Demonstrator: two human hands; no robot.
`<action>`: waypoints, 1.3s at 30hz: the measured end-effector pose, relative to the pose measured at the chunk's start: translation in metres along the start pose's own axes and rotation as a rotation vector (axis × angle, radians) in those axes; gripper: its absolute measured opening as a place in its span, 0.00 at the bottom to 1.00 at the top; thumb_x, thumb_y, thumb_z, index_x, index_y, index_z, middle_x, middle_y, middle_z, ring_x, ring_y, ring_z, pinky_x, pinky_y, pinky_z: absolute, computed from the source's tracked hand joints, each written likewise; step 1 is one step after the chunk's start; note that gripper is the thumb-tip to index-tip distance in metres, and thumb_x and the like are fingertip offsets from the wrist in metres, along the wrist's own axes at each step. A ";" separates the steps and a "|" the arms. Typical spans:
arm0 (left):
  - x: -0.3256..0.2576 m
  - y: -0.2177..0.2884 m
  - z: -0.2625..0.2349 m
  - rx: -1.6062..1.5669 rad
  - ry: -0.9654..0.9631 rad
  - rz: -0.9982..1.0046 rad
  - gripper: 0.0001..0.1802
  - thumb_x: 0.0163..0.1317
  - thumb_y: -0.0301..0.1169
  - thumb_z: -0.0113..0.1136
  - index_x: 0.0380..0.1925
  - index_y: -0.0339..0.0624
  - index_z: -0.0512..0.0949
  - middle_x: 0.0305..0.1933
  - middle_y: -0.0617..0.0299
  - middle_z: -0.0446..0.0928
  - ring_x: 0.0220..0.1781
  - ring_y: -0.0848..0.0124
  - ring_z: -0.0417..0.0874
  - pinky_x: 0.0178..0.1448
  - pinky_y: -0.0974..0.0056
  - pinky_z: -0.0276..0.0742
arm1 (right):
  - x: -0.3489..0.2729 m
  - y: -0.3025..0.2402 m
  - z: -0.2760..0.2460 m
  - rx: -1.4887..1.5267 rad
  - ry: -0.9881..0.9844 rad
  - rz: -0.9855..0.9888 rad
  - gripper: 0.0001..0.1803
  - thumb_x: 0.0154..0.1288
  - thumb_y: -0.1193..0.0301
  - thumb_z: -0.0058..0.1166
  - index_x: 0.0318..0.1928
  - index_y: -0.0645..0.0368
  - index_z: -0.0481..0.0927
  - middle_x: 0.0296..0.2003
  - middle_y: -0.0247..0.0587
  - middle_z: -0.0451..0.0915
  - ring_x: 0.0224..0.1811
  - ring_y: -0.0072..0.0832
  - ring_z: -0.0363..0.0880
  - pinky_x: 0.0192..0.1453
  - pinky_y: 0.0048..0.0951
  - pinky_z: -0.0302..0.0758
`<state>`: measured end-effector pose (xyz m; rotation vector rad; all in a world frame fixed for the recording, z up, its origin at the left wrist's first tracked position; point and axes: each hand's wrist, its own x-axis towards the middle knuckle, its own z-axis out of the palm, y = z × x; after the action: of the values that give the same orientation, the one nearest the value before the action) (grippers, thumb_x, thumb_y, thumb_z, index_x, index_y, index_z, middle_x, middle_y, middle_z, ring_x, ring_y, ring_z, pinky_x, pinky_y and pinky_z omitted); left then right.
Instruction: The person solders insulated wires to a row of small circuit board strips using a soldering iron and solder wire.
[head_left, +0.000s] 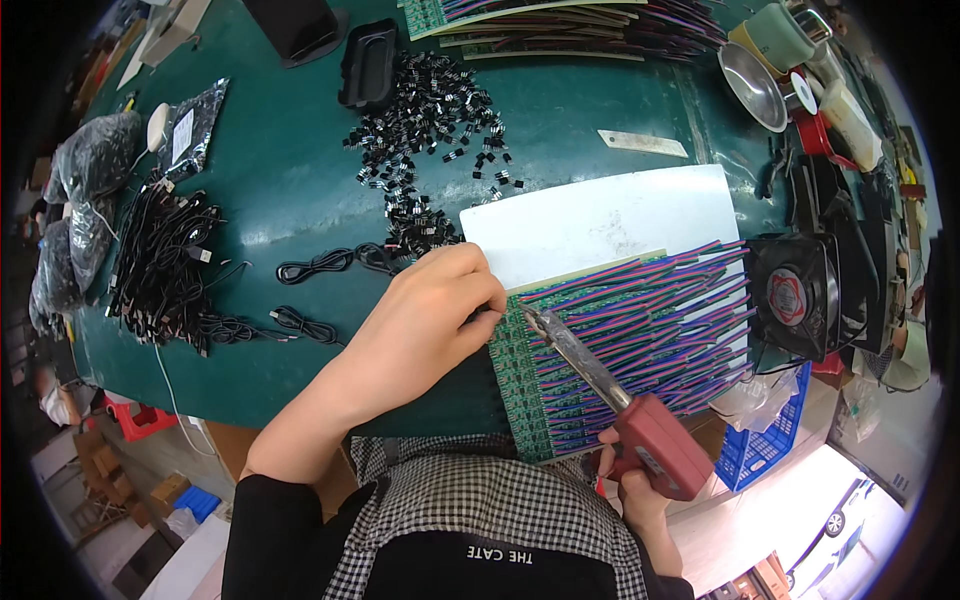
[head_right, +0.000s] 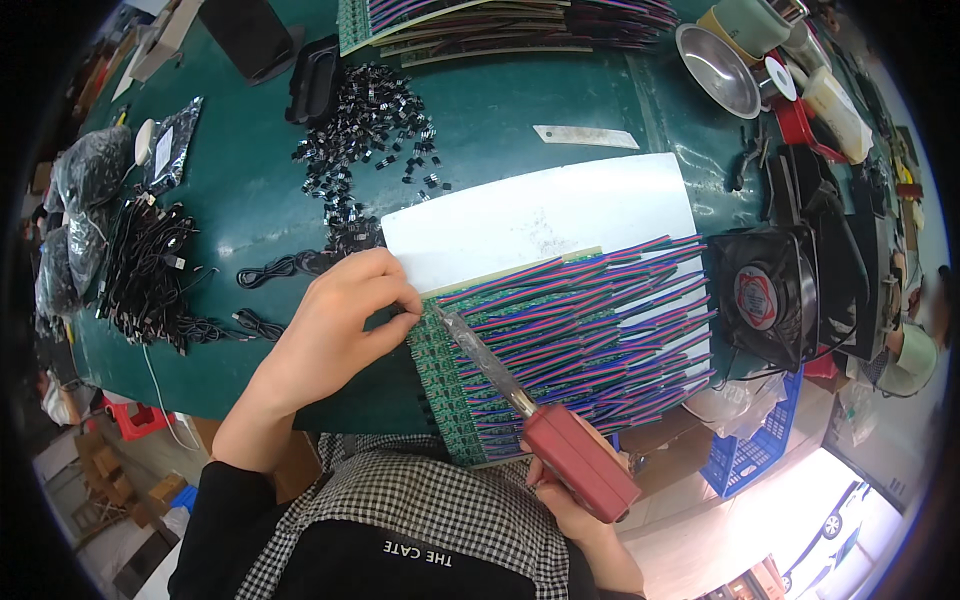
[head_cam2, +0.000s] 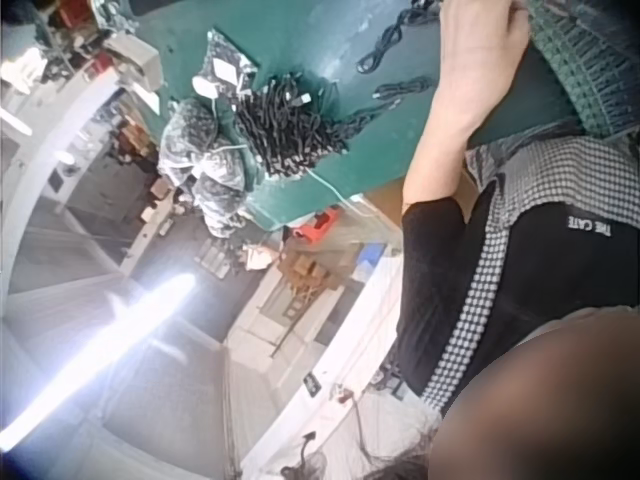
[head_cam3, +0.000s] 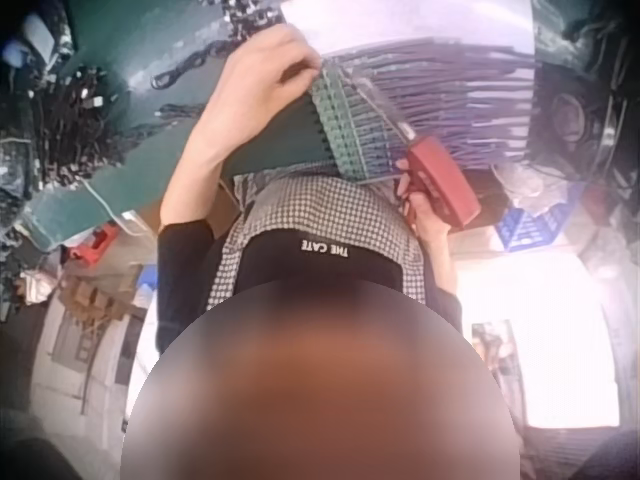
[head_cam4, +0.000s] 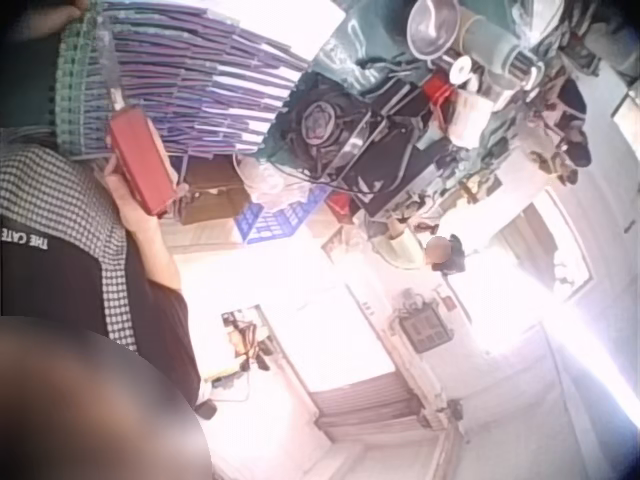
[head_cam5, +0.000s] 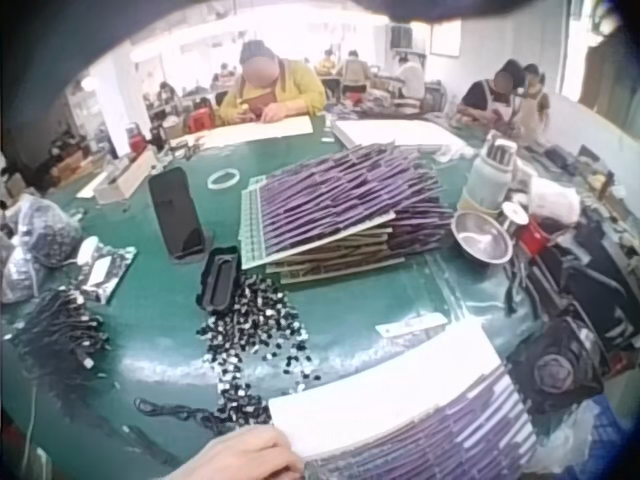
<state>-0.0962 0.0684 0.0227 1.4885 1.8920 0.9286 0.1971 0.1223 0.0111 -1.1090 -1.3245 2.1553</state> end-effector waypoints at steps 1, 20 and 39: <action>0.002 0.001 -0.001 0.003 -0.035 -0.004 0.04 0.50 0.20 0.58 0.26 0.34 0.73 0.32 0.55 0.69 0.38 0.58 0.73 0.42 0.58 0.70 | 0.000 0.001 0.000 0.000 0.001 0.000 0.40 0.46 0.76 0.65 0.62 0.68 0.62 0.41 0.49 0.80 0.29 0.25 0.78 0.30 0.20 0.72; 0.010 0.012 0.001 0.165 -0.056 -0.011 0.05 0.47 0.19 0.57 0.24 0.34 0.71 0.28 0.54 0.70 0.36 0.56 0.74 0.41 0.58 0.71 | -0.001 0.000 0.004 -0.265 0.012 -0.007 0.27 0.53 0.72 0.51 0.55 0.68 0.67 0.36 0.47 0.77 0.27 0.25 0.73 0.31 0.24 0.73; -0.029 0.020 0.015 0.462 0.061 0.009 0.13 0.44 0.20 0.57 0.34 0.37 0.75 0.33 0.58 0.70 0.39 0.62 0.74 0.39 0.64 0.74 | -0.005 0.002 0.002 -0.008 0.113 -0.186 0.38 0.55 0.54 0.64 0.57 0.66 0.65 0.46 0.53 0.76 0.28 0.28 0.75 0.29 0.25 0.73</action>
<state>-0.0661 0.0457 0.0297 1.7408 2.2524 0.5646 0.1990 0.1167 0.0122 -1.0498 -1.3308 1.9269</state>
